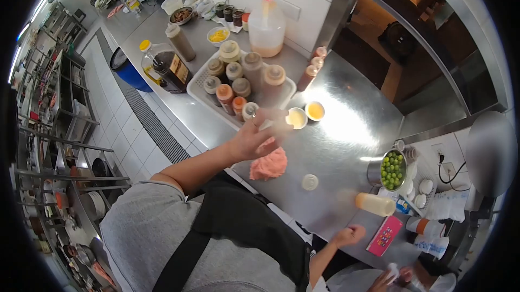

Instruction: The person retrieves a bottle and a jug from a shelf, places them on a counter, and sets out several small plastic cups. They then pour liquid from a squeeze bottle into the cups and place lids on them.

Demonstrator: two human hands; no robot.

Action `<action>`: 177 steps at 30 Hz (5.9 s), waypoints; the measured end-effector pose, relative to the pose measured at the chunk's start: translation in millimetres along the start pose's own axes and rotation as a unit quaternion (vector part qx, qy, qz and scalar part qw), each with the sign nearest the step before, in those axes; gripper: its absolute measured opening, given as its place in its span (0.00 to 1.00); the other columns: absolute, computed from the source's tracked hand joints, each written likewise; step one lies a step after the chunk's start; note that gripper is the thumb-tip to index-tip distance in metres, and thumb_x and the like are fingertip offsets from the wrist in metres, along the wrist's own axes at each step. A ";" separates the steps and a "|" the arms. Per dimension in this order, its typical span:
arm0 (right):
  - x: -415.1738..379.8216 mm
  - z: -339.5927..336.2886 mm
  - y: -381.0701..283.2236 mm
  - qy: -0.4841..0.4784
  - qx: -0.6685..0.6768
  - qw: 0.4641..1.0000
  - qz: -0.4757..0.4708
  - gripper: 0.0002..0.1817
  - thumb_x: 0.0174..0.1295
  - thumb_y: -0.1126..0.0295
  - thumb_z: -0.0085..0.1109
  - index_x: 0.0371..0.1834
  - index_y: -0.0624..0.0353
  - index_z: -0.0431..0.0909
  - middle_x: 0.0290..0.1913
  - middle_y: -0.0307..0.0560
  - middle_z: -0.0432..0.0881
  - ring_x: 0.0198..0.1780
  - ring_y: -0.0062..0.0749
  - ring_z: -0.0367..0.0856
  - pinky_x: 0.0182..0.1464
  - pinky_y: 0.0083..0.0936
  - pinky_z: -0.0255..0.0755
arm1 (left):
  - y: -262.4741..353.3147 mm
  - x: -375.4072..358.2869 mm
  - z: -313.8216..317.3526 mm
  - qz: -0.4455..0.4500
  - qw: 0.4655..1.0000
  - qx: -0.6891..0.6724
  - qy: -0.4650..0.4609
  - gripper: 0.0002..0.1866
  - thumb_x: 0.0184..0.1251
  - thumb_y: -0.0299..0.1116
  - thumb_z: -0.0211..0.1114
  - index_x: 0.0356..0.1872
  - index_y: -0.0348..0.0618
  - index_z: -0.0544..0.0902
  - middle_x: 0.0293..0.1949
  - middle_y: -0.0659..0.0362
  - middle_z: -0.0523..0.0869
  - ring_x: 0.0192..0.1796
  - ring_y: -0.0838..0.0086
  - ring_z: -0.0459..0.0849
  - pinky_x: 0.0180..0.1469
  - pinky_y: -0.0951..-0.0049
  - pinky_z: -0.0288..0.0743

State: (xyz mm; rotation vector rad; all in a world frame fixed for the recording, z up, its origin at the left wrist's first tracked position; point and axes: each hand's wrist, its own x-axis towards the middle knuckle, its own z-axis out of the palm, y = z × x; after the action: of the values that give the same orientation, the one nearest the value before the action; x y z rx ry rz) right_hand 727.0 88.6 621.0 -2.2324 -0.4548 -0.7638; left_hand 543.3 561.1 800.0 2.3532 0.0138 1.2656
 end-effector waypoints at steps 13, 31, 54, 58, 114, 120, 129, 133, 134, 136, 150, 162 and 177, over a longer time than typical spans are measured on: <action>-175.2 227.4 -513.4 -0.540 0.322 0.710 -0.317 0.06 0.53 0.82 0.62 0.33 0.62 0.81 0.32 0.49 0.76 0.41 0.48 0.80 0.44 0.43 0.75 | -145.2 -297.1 -219.3 -0.168 0.922 -0.231 -0.262 0.13 0.74 0.47 0.71 0.44 0.50 0.82 0.29 0.58 0.87 0.28 0.58 0.87 0.31 0.59 0.80; -317.6 449.1 -788.4 -0.533 0.158 0.649 -0.519 0.49 0.59 0.70 0.72 0.83 0.66 0.56 0.84 0.67 0.55 0.84 0.70 0.52 0.84 0.59 0.45 | -414.0 -538.2 -248.5 -0.702 0.653 -0.028 0.281 0.14 0.65 0.36 0.74 0.44 0.37 0.83 0.40 0.44 0.88 0.48 0.44 0.86 0.51 0.48 0.79; -316.2 452.5 -784.2 -0.518 0.109 0.644 -0.552 0.45 0.58 0.72 0.69 0.81 0.65 0.61 0.82 0.68 0.60 0.84 0.70 0.55 0.82 0.66 0.48 | -779.4 -562.6 -222.8 -0.349 0.884 0.223 -0.217 0.20 0.68 0.46 0.69 0.57 0.53 0.91 0.59 0.59 0.90 0.63 0.64 0.85 0.64 0.59 0.81; -315.8 451.6 -785.3 -0.517 0.100 0.650 -0.548 0.45 0.58 0.72 0.70 0.81 0.65 0.61 0.82 0.68 0.60 0.84 0.70 0.55 0.82 0.66 0.48 | -771.3 -533.0 -255.0 -0.328 0.824 0.233 -0.399 0.16 0.74 0.42 0.67 0.58 0.56 0.91 0.64 0.65 0.88 0.68 0.66 0.83 0.66 0.61 0.79; -314.4 449.9 -787.5 -0.518 0.106 0.646 -0.550 0.52 0.49 0.73 0.72 0.82 0.63 0.60 0.82 0.66 0.59 0.84 0.66 0.55 0.83 0.64 0.46 | -661.8 -486.7 -317.7 -0.357 0.917 0.174 0.033 0.23 0.62 0.41 0.74 0.59 0.51 0.87 0.63 0.57 0.87 0.68 0.57 0.81 0.74 0.52 0.70; -314.5 451.2 -786.1 -0.519 0.106 0.646 -0.550 0.51 0.50 0.72 0.72 0.82 0.63 0.60 0.82 0.66 0.59 0.84 0.66 0.55 0.83 0.64 0.46 | -647.5 -492.7 -317.3 -0.417 0.903 0.011 0.105 0.20 0.66 0.34 0.70 0.60 0.47 0.86 0.59 0.57 0.89 0.63 0.62 0.84 0.70 0.60 0.75; -314.6 450.9 -787.1 -0.510 0.102 0.647 -0.558 0.51 0.50 0.72 0.72 0.82 0.64 0.60 0.82 0.67 0.60 0.83 0.67 0.57 0.82 0.64 0.48 | -697.5 -522.0 -257.1 -0.523 0.788 -0.050 0.320 0.24 0.67 0.37 0.71 0.62 0.43 0.78 0.56 0.52 0.86 0.62 0.58 0.80 0.65 0.55 0.75; -315.4 450.7 -785.5 -0.510 0.100 0.646 -0.560 0.50 0.51 0.72 0.71 0.82 0.64 0.60 0.81 0.67 0.60 0.83 0.67 0.57 0.82 0.64 0.48 | -691.8 -501.9 -251.7 -0.704 0.496 -0.013 0.507 0.24 0.73 0.37 0.66 0.63 0.38 0.71 0.54 0.37 0.82 0.68 0.45 0.71 0.66 0.45 0.66; -315.3 451.5 -785.7 -0.507 0.099 0.646 -0.562 0.50 0.52 0.72 0.71 0.82 0.64 0.59 0.81 0.67 0.60 0.83 0.67 0.57 0.82 0.64 0.48 | -689.7 -501.6 -256.6 -0.704 0.497 -0.013 0.507 0.24 0.73 0.37 0.66 0.63 0.38 0.71 0.54 0.37 0.82 0.68 0.45 0.71 0.66 0.45 0.66; -315.7 451.9 -786.4 -0.506 0.098 0.647 -0.562 0.50 0.52 0.71 0.71 0.82 0.63 0.59 0.81 0.67 0.61 0.83 0.67 0.57 0.82 0.64 0.48 | -683.8 -502.6 -272.5 -0.751 0.518 0.106 0.395 0.32 0.68 0.48 0.72 0.63 0.36 0.72 0.54 0.33 0.82 0.67 0.43 0.72 0.68 0.48 0.63; -309.4 451.1 -789.7 -0.509 0.136 0.663 -0.532 0.49 0.51 0.70 0.70 0.81 0.62 0.62 0.82 0.64 0.61 0.83 0.64 0.58 0.83 0.64 0.47 | -582.4 -588.6 -371.7 -0.642 0.522 -0.105 0.552 0.30 0.73 0.50 0.74 0.61 0.36 0.76 0.52 0.54 0.87 0.50 0.68 0.85 0.55 0.64 0.79; -300.8 381.6 -733.9 -0.538 0.256 0.550 -0.586 0.40 0.67 0.50 0.67 0.80 0.49 0.68 0.84 0.60 0.59 0.86 0.57 0.51 0.84 0.60 0.46 | -201.6 -533.7 -316.5 -0.686 0.694 -0.192 0.104 0.27 0.76 0.39 0.71 0.67 0.37 0.73 0.51 0.53 0.86 0.47 0.71 0.86 0.47 0.69 0.83; -131.1 61.6 -302.5 -0.438 0.422 0.760 0.227 0.24 0.69 0.73 0.69 0.67 0.56 0.75 0.59 0.49 0.77 0.59 0.38 0.82 0.55 0.34 0.82 | 36.6 -247.4 -15.3 -0.493 0.781 -0.341 -0.177 0.24 0.69 0.27 0.77 0.62 0.36 0.79 0.54 0.54 0.86 0.55 0.71 0.86 0.57 0.71 0.84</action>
State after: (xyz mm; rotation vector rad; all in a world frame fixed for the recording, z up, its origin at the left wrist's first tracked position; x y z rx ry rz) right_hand 493.6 326.3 659.7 -1.5485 -0.5054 0.7126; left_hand 381.3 479.3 627.2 1.4886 0.5067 0.2121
